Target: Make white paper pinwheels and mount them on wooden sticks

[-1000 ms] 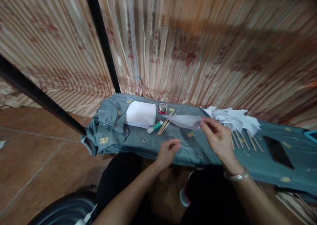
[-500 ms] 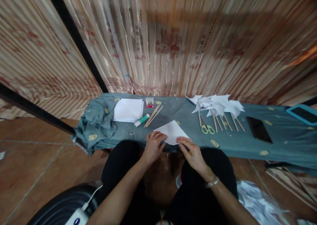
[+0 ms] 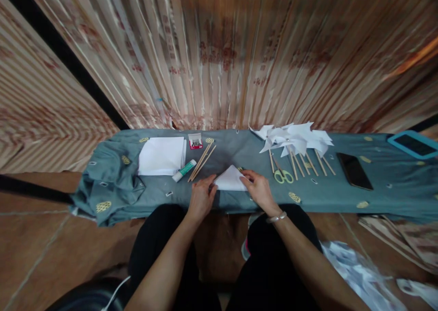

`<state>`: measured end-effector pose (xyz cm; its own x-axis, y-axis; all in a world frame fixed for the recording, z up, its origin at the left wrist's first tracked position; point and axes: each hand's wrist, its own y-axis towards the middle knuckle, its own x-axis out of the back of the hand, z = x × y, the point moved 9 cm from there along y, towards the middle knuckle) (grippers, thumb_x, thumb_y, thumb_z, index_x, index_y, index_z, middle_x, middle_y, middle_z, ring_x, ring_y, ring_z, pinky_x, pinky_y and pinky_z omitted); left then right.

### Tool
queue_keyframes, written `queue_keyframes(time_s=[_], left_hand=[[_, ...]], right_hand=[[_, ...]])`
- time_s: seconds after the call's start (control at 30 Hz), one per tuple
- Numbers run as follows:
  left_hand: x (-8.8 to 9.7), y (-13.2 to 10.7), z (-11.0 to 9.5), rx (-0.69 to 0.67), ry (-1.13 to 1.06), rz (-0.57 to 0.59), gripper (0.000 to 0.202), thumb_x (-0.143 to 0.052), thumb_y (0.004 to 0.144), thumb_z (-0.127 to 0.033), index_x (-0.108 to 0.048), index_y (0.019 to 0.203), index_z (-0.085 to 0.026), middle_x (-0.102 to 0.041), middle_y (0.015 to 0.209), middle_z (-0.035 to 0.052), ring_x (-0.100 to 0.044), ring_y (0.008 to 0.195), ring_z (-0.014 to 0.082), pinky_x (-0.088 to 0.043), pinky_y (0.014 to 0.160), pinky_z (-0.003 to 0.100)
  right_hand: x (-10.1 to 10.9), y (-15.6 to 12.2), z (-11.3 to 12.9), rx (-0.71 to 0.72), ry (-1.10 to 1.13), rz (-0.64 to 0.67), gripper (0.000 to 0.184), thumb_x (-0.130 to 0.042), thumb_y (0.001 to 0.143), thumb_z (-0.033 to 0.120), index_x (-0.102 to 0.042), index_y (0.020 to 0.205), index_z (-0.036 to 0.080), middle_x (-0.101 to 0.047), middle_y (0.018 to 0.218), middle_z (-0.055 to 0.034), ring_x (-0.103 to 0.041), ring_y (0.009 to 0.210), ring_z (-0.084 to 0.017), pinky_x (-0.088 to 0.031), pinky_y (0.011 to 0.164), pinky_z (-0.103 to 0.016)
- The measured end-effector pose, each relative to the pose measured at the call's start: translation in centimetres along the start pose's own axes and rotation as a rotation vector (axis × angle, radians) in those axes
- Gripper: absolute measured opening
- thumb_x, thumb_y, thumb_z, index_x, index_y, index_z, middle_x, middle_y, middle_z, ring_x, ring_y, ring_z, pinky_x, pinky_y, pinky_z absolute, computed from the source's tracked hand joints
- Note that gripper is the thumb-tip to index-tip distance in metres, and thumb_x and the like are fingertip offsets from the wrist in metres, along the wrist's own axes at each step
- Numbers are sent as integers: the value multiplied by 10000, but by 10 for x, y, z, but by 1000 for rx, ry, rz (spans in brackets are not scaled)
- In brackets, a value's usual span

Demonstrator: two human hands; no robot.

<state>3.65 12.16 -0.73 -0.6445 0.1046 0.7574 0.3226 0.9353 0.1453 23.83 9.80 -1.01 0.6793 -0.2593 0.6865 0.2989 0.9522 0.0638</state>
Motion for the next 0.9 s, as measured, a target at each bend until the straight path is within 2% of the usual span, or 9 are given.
queue_keyframes(time_s=[0.17, 0.43, 0.53, 0.63, 0.7, 0.8, 0.9], left_hand=[[1, 2, 4, -13, 9, -7, 325, -584, 863, -150, -629, 1185, -152, -727, 1013, 88, -655, 960, 241, -463, 903, 427], [1, 6, 10, -35, -5, -20, 299, -559, 875, -167, -624, 1166, -161, -717, 974, 75, -656, 932, 221, -487, 902, 405], [3, 7, 7, -56, 32, -28, 303, -563, 878, -187, -619, 1174, -157, -701, 1035, 90, -640, 984, 236, -487, 925, 422], [6, 3, -11, -151, 112, -72, 307, -535, 893, -189, -608, 1188, -149, -647, 1205, 122, -575, 1133, 270, -445, 1001, 468], [0, -3, -29, -262, 142, -58, 326, -479, 915, -168, -584, 1223, -152, -587, 1323, 127, -492, 1263, 274, -404, 1057, 479], [-26, -19, -54, -410, 152, 84, 383, -442, 928, -166, -517, 1303, -155, -522, 1412, 128, -360, 1397, 252, -356, 1113, 486], [-47, -31, -60, -419, 203, 194, 473, -474, 920, -225, -428, 1382, -135, -444, 1477, 153, -261, 1449, 278, -281, 1147, 543]], right_hand=[[-5, -2, -2, 27, -83, -57, 259, -540, 851, 266, -678, 1062, 206, -748, 995, -77, -694, 930, -245, -507, 855, -368], [-8, -2, -7, -13, -128, -110, 259, -529, 865, 269, -647, 1088, 207, -741, 977, -82, -689, 925, -242, -511, 848, -358], [-9, -2, -7, -11, -140, -120, 270, -531, 864, 269, -643, 1098, 199, -741, 978, -90, -687, 931, -249, -508, 855, -365], [-9, -1, -8, -28, -139, -115, 287, -525, 863, 264, -639, 1112, 177, -739, 990, -105, -685, 943, -260, -506, 861, -377], [-10, -1, -9, -39, -137, -107, 293, -524, 860, 257, -639, 1113, 167, -738, 994, -113, -687, 942, -263, -505, 865, -380], [-10, -1, -7, -22, -141, -110, 284, -515, 859, 250, -640, 1102, 172, -738, 992, -112, -686, 937, -256, -502, 868, -373], [-10, -1, -6, -5, -153, -120, 281, -498, 864, 251, -643, 1091, 173, -738, 984, -110, -683, 923, -252, -502, 859, -369]])
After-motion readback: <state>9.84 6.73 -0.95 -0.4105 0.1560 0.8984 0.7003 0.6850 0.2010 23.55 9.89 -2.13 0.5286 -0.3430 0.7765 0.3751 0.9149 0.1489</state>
